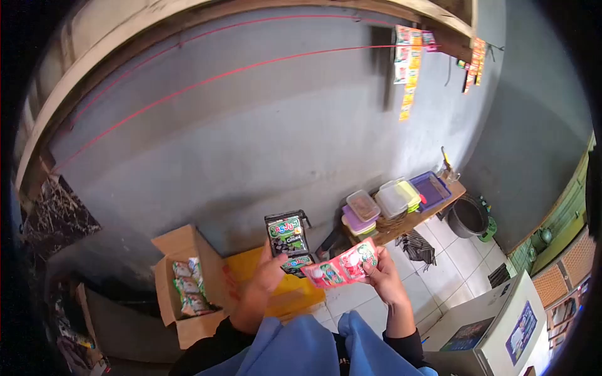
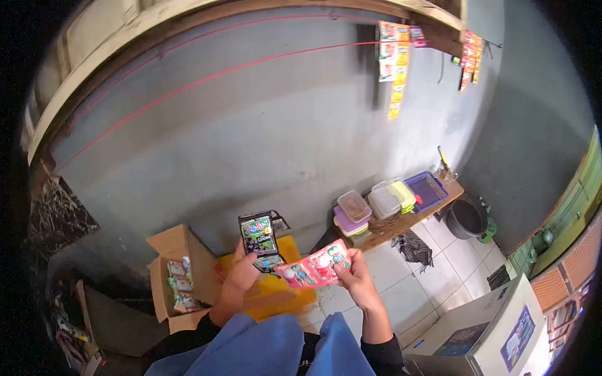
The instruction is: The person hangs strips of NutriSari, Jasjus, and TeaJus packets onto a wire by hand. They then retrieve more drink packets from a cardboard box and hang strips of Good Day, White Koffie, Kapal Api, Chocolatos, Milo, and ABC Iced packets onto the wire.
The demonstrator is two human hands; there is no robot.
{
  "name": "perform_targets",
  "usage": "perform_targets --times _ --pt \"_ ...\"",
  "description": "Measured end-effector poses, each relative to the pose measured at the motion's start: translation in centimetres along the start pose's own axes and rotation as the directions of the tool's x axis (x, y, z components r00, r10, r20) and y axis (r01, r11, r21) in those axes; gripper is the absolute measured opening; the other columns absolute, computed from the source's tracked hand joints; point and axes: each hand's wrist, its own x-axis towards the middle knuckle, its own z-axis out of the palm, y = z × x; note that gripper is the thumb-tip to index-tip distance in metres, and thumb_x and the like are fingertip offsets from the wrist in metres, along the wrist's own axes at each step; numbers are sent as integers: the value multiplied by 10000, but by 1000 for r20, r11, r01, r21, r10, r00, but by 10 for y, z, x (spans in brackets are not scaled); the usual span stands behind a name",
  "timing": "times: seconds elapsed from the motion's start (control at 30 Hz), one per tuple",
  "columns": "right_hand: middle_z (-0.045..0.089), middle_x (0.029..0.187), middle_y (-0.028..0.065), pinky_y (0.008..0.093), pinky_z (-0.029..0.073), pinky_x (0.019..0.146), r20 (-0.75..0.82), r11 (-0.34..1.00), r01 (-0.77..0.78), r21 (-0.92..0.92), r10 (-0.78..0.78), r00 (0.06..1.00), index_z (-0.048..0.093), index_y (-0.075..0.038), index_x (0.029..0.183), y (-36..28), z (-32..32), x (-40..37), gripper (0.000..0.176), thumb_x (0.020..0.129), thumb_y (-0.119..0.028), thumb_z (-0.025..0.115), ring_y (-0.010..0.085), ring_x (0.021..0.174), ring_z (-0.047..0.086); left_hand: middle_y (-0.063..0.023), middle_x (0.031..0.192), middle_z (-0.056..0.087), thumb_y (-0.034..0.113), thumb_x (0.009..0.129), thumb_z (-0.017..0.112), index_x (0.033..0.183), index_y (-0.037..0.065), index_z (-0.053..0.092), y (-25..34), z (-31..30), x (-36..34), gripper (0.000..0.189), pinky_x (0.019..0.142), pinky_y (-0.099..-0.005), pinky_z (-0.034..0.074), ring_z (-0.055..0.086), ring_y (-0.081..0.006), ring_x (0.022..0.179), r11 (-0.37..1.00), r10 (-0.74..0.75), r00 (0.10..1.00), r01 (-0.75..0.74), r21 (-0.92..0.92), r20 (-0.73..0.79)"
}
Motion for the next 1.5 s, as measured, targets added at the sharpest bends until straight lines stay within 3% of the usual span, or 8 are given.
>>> perform_targets --times 0.23,0.37,0.47,0.63,0.9,0.97,1.17,1.5 --pt "584 880 109 271 486 652 -252 839 379 391 -299 920 377 -95 927 -53 -68 71 163 831 -91 509 160 771 586 -75 1122 455 -91 725 500 1226 52 280 -25 47 70 566 881 -329 375 465 -188 1032 947 29 996 -53 317 80" --pt "585 905 95 264 483 669 -106 845 337 416 -323 941 465 -51 903 -75 -98 121 89 844 -113 491 141 780 582 -89 1057 499 -46 747 499 1162 17 339 -29 54 114 449 863 -325 386 501 -182 975 969 -16 998 2 247 55" --pt "571 994 89 255 471 734 -100 891 327 315 -311 945 506 17 1061 -111 -98 148 267 822 -102 522 133 829 573 -85 1010 524 -16 760 503 1122 -2 367 -32 61 157 387 841 -307 397 512 -160 935 929 53 980 -118 352 190" --pt "383 1244 118 272 388 890 101 903 382 197 -406 908 258 21 1272 -161 -99 183 685 685 99 602 149 1028 481 -79 1022 522 31 780 509 1137 -19 362 -27 93 215 390 835 -285 387 490 -129 951 809 68 944 -241 536 322" --pt "551 938 84 239 478 729 82 787 614 -65 -609 789 509 16 969 -191 -136 253 317 682 102 611 110 832 542 -59 983 532 87 789 519 1097 -32 418 -9 156 291 346 814 -260 375 479 -103 904 602 201 880 -457 654 429" --pt "587 870 77 223 476 695 103 799 595 -87 -587 803 551 31 900 -209 -139 266 218 699 101 598 97 769 555 -61 976 529 129 782 531 1098 -27 419 4 177 303 370 811 -256 375 472 -101 891 316 294 787 -615 722 542" --pt "573 949 118 239 483 715 227 818 569 85 -572 789 535 47 975 -243 -144 305 256 726 91 575 122 810 564 -72 1026 518 116 766 517 1150 -25 383 38 250 348 430 815 -251 384 491 -120 920 460 373 763 -646 609 528" --pt "552 991 84 190 443 689 399 734 657 172 -661 635 526 46 1008 -293 -117 341 248 761 68 543 84 820 538 -55 967 568 121 771 507 1052 19 483 75 299 426 300 790 -245 407 540 -117 861 410 516 698 -710 573 496"
